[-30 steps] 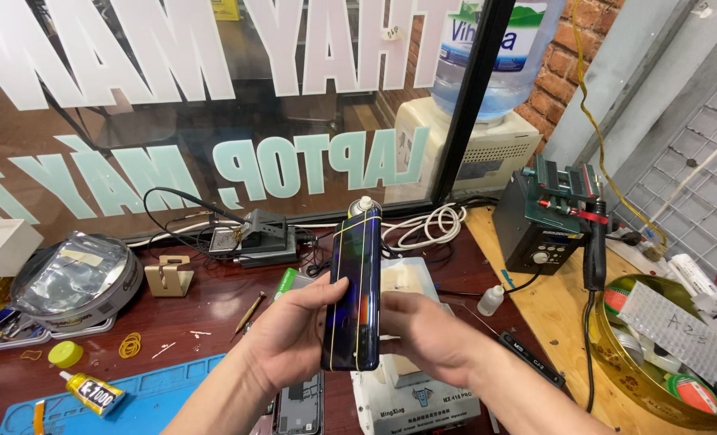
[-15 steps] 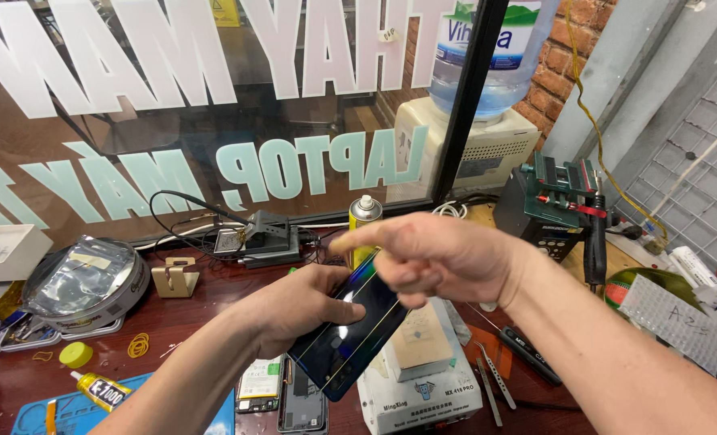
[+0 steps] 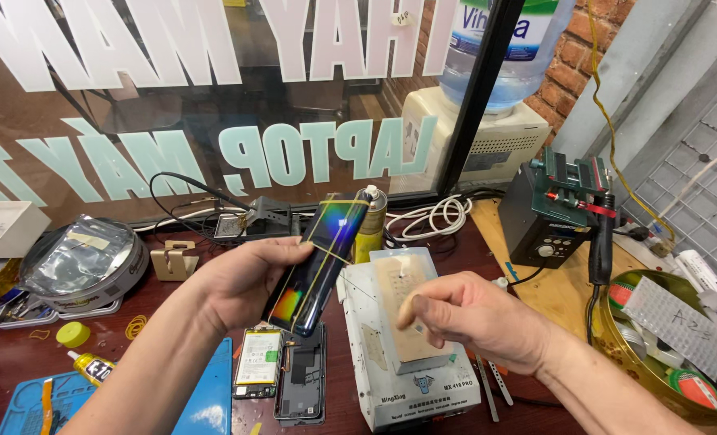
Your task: The person reassembles a disassembled smartphone by placing the back cover onto the chassis, applying adhesive around the edges, and securing the assembly with multiple rubber bands. The work is performed on a cluttered workbench with various tools and spare parts visible.
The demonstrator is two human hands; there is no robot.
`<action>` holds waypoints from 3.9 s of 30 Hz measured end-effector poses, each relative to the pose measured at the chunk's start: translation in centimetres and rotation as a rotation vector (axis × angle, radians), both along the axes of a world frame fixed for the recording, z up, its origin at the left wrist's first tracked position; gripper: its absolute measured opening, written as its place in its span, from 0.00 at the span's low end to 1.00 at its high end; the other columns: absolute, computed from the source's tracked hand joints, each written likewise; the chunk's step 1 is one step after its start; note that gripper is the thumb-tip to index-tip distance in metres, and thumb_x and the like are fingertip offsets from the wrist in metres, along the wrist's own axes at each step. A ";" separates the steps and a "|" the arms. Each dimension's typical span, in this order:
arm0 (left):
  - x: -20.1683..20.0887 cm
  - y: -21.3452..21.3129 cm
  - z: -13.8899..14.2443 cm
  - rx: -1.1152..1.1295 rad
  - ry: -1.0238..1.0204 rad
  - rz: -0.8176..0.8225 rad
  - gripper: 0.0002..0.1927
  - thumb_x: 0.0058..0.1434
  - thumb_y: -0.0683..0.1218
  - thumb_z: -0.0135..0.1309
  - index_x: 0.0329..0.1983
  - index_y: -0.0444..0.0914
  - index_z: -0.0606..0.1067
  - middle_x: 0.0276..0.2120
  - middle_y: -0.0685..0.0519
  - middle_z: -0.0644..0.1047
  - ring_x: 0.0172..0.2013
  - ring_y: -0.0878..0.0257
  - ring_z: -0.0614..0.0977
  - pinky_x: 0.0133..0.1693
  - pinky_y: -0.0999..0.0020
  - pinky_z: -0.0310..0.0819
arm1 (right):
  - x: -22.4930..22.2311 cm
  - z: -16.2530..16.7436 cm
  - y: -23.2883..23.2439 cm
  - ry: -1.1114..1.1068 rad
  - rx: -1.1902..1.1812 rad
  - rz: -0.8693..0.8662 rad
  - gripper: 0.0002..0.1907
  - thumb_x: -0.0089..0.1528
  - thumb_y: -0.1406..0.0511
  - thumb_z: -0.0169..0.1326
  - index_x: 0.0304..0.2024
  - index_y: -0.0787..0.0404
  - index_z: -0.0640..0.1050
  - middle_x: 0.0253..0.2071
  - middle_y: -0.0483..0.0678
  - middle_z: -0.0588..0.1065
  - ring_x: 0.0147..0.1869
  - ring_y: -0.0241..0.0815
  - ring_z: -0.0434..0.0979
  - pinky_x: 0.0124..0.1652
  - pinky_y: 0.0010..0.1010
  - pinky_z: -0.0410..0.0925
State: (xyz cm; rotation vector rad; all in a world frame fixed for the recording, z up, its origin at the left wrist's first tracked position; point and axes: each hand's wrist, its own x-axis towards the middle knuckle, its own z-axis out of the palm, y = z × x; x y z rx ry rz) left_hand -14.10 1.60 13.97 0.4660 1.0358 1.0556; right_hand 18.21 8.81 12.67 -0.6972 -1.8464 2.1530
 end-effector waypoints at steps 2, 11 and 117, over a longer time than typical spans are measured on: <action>-0.3 0.4 -0.2 0.005 -0.372 -0.021 0.12 0.66 0.42 0.55 0.48 0.29 0.77 0.38 0.40 0.85 0.31 0.65 0.85 0.35 0.70 0.84 | 0.6 -1.5 0.6 0.097 -0.306 -0.074 0.21 0.69 0.56 0.55 0.49 0.69 0.81 0.21 0.34 0.63 0.26 0.28 0.60 0.34 0.28 0.63; 3.4 1.5 0.2 0.121 -0.264 -0.533 0.11 0.66 0.41 0.57 0.50 0.31 0.78 0.40 0.47 0.84 0.37 0.63 0.86 0.43 0.69 0.83 | -2.3 2.3 4.5 0.410 -0.744 -0.234 0.36 0.65 0.47 0.48 0.70 0.57 0.60 0.45 0.54 0.75 0.31 0.30 0.72 0.36 0.22 0.71; -22.4 -8.8 -18.3 -0.500 1.440 0.216 0.17 0.52 0.54 0.69 0.45 0.47 0.89 0.42 0.49 0.88 0.44 0.52 0.88 0.51 0.58 0.80 | -20.7 -4.5 -0.7 0.012 -0.551 -0.851 0.18 0.69 0.60 0.47 0.56 0.66 0.70 0.50 0.56 0.77 0.52 0.52 0.82 0.51 0.53 0.78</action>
